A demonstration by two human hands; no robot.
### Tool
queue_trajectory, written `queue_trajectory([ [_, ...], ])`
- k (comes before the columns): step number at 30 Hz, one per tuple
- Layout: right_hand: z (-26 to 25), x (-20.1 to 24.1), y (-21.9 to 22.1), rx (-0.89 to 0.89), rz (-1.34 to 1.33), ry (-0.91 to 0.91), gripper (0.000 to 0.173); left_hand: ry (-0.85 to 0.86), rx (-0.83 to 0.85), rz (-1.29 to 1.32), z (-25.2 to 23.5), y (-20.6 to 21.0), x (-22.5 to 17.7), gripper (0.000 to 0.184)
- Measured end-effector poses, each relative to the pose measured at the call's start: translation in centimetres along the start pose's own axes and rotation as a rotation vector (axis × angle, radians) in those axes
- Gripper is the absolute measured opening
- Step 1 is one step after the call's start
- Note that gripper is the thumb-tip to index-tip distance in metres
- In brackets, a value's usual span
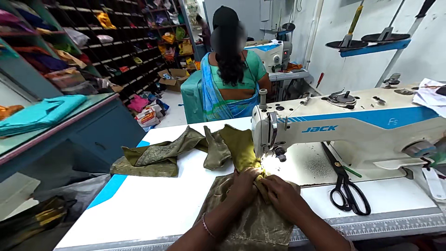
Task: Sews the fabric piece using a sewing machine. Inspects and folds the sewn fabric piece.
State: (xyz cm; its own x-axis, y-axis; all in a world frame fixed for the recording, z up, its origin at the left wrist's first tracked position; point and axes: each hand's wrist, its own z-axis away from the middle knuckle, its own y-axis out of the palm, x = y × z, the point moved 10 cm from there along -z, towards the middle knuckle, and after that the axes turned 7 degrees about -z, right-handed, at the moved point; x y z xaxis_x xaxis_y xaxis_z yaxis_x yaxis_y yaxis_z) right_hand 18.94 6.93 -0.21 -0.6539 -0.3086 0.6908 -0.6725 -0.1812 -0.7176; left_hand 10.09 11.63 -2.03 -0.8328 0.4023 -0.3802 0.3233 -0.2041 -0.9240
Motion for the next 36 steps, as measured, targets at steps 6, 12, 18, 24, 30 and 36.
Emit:
queue_trajectory([
  [6,0.3,-2.1,-2.4,-0.236,-0.089,-0.016,0.028,0.060,0.046,-0.109,0.4,0.8,-0.4,0.049],
  [12,0.8,-4.8,-2.4,-0.238,-0.232,0.157,0.024,0.083,0.062,-0.183,0.6,1.1,-1.1,0.046],
  [18,1.0,-4.9,-2.4,-0.256,-0.285,0.109,0.023,0.067,0.138,-0.195,0.7,1.3,-0.9,0.057],
  [24,2.1,-0.8,-1.2,-0.442,0.121,-0.436,0.025,0.079,0.070,-0.085,0.4,0.6,0.1,0.053],
  [30,2.2,0.7,-0.1,-0.396,0.189,-0.527,0.032,0.101,-0.043,0.048,0.5,-0.3,0.9,0.043],
  [36,2.6,-0.5,-2.0,-0.552,0.105,-0.399,0.025,0.129,0.037,-0.164,0.5,0.9,-0.3,0.052],
])
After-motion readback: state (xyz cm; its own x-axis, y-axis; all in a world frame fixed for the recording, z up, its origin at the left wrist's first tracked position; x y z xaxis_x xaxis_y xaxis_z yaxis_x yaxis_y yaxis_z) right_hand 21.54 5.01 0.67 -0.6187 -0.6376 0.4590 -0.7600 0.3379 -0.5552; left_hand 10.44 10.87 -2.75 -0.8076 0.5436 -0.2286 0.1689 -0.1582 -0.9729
